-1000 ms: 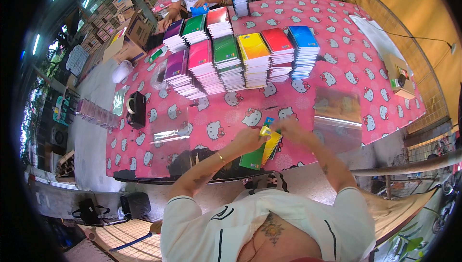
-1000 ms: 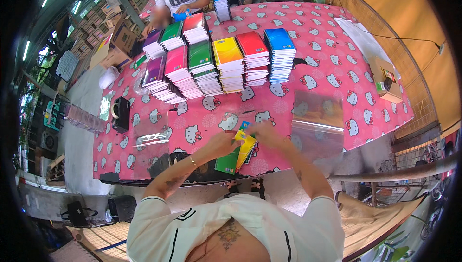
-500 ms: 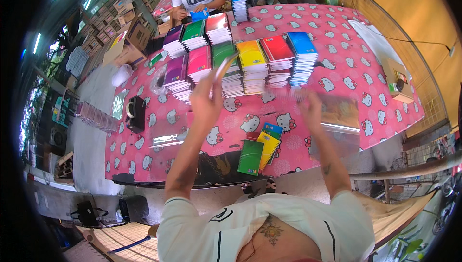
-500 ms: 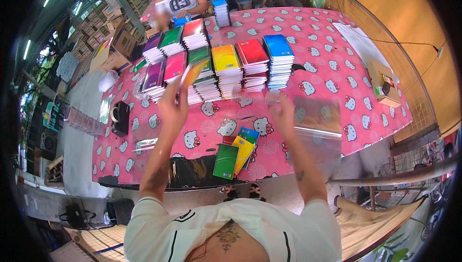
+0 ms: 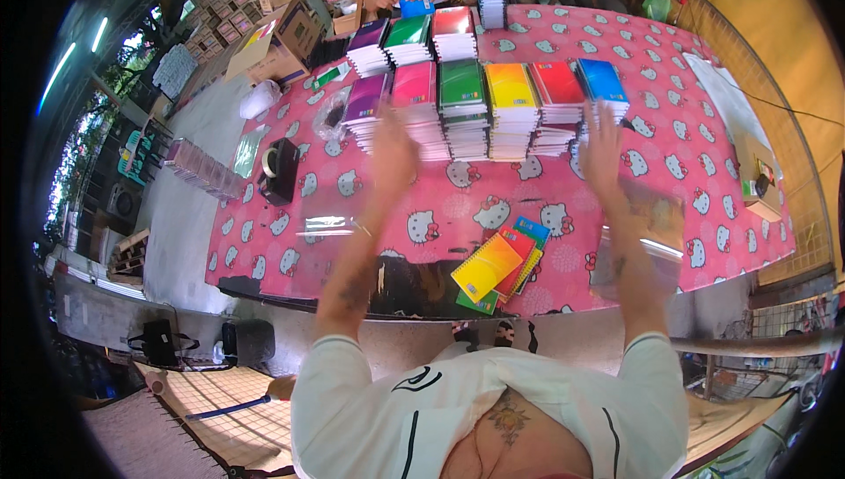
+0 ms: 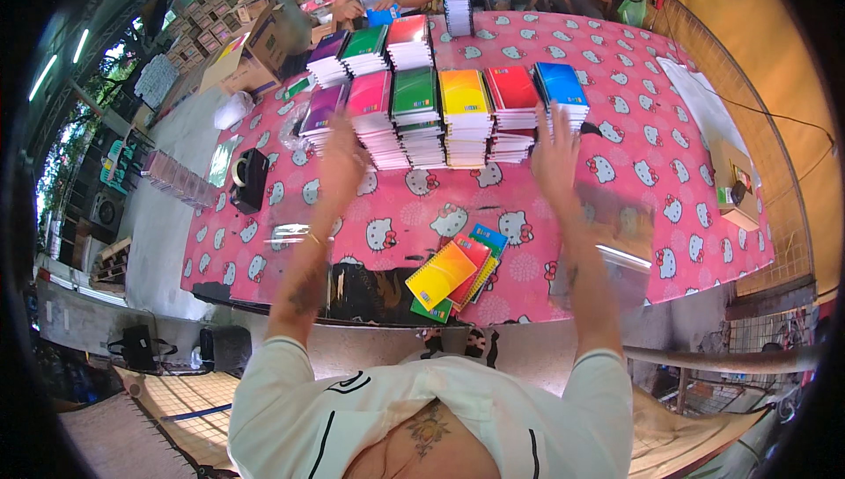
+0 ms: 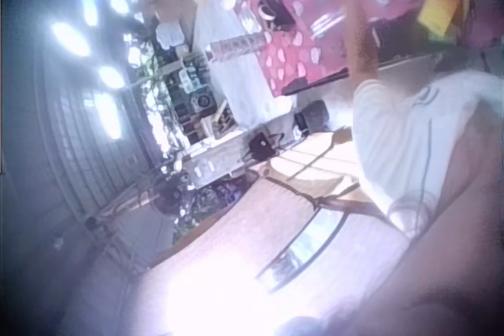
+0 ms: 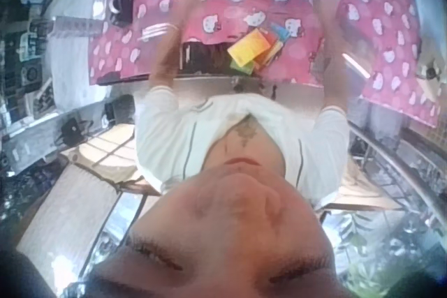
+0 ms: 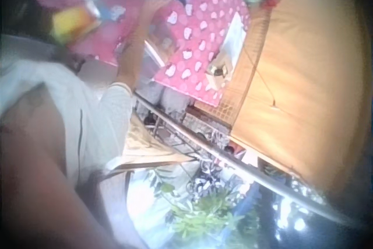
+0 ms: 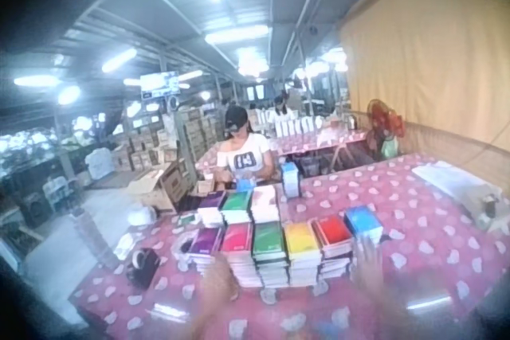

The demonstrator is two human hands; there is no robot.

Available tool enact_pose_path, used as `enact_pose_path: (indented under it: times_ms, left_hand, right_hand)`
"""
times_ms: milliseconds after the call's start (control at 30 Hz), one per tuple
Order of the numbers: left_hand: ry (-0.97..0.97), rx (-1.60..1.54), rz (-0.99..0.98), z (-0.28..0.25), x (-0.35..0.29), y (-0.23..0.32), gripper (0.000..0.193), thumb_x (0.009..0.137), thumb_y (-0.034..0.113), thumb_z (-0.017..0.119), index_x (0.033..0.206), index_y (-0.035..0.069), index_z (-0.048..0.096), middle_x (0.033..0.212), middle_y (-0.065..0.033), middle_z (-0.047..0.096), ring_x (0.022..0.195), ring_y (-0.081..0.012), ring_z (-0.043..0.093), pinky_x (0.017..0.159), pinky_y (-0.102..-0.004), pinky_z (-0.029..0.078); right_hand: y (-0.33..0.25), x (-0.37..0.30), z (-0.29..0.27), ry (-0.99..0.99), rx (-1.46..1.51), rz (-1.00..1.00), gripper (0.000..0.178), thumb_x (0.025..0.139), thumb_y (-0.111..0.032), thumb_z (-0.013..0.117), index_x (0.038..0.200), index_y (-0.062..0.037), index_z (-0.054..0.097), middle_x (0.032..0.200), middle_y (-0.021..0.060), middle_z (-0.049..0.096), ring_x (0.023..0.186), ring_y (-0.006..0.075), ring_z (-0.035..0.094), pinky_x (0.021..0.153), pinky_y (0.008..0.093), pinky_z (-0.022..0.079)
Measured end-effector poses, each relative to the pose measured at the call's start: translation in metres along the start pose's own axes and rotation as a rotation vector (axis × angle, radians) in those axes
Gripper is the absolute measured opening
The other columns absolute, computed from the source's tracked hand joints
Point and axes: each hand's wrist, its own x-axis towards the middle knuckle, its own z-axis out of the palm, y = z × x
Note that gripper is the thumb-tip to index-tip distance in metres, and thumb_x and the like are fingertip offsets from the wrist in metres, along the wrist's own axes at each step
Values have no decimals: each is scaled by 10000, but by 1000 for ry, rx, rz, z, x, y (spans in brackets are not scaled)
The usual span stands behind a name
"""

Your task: The person places small notebooks into plastic sleeves by hand, secures the sleeves with tape from a dispenser, and then stacks the packaged notebooks onto the table.

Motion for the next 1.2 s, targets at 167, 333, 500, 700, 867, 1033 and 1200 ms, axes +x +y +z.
enact_pose_path:
  times_ms: [167,333,500,700,867,1033,1200]
  left_hand:
    - [-191,355,70,-33,-8,-103,426,904,102,583,1326,46,552,1295,-143,612,1247,-329,548,1074,-569,356]
    - [-3,-215,-43,-103,-50,8,346,904,-22,535,1240,14,608,1198,-205,637,1152,-350,608,996,-493,462]
    - [-121,-405,190,-87,-157,83,382,844,-50,580,1222,-6,608,1165,-182,645,1081,-379,628,939,-423,512]
    - [-515,-657,258,-58,-229,85,424,850,73,664,1264,55,578,1337,-226,522,1224,-389,535,996,-440,469]
    - [-548,-769,-130,-50,-219,101,489,839,138,757,1250,11,525,1194,-171,564,1116,-315,575,939,-385,484]
    - [-351,-1297,-802,-54,-199,75,451,898,44,675,1259,45,405,1090,-98,569,902,-134,605,756,-290,535]
    - [-335,-1719,-1144,-79,-171,69,444,937,211,643,1287,86,399,1084,-93,562,888,-149,607,728,-292,533]
  right_hand:
    - [49,34,-5,-137,9,-39,397,868,-45,565,1261,-97,589,1206,125,621,1158,328,561,1001,525,405]
    - [-65,-68,-91,85,577,-120,280,839,65,586,1090,-59,592,1068,118,626,1002,295,600,914,430,458]
    - [-108,-175,-62,-518,1283,470,266,862,109,525,1077,-40,571,1132,115,600,1032,258,596,858,329,476]
    - [-96,-197,-39,-516,1335,466,261,865,91,519,1071,-53,590,1115,116,603,1030,214,581,892,328,457]
    - [-106,-176,-50,-608,1074,374,285,837,102,489,1056,-47,594,1059,92,613,1027,210,581,890,315,449]
    - [-104,-156,-74,-580,1445,613,259,809,106,486,985,-56,584,1075,72,633,1098,231,563,957,354,430]
    - [-99,-144,-78,-628,1824,519,191,855,73,491,950,-62,586,1359,130,535,1359,283,404,1105,401,328]
